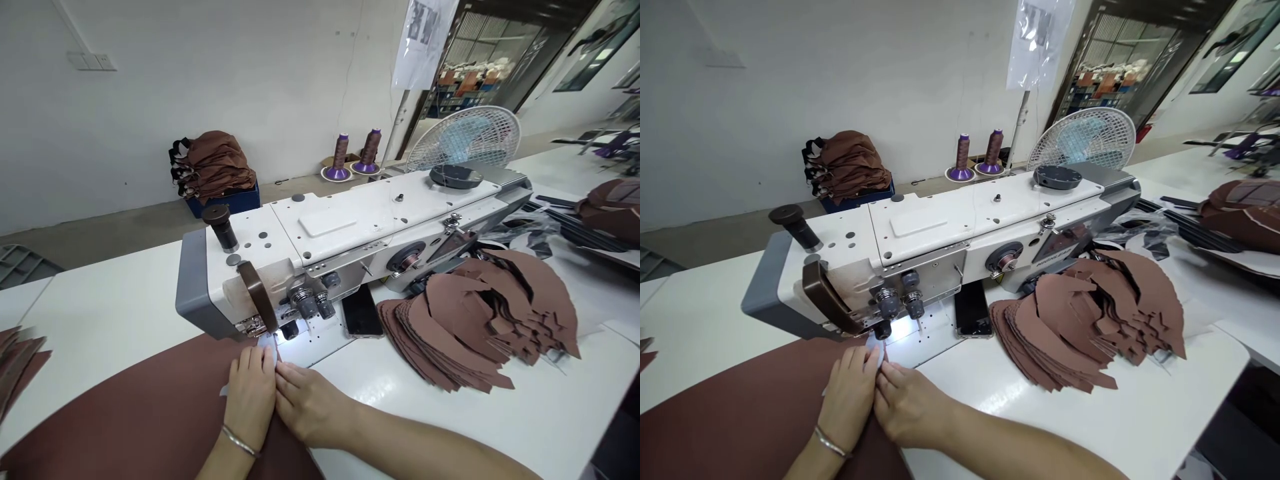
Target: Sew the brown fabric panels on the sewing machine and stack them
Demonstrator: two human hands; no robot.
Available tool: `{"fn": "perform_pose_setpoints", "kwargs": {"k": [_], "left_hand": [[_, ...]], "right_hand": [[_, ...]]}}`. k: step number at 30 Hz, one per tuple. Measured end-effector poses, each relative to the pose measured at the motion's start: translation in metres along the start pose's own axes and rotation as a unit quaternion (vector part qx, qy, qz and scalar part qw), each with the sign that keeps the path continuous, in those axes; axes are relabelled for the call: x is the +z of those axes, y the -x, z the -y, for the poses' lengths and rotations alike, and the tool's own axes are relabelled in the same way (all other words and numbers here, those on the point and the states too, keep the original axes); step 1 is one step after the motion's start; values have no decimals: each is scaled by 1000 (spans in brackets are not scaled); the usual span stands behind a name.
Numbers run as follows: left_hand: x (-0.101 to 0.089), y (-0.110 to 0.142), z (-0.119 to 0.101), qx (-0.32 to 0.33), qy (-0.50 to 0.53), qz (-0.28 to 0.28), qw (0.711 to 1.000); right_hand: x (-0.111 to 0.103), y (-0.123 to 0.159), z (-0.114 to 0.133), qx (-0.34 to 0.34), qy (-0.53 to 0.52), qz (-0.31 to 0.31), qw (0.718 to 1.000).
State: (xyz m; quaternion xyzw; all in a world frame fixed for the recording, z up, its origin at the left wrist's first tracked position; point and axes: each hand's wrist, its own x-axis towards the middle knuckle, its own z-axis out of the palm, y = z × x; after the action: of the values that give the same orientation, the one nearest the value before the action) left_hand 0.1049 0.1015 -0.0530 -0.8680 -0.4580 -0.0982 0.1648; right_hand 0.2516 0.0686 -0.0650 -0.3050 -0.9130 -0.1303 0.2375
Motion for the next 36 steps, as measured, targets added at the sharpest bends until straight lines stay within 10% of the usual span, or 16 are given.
{"fn": "perform_pose_setpoints", "kwargs": {"k": [11,25,36], "left_hand": [[5,-2,26,17,70,63,995],[18,-13,59,154,163,-119,967],[22,-18,64,170,98,-41,980]], "right_hand": [[1,2,-3,0,-8,-25,1000],[-1,2,-4,2,-10,-43,999],[2,2,-3,4,18,-24,1000]]}}
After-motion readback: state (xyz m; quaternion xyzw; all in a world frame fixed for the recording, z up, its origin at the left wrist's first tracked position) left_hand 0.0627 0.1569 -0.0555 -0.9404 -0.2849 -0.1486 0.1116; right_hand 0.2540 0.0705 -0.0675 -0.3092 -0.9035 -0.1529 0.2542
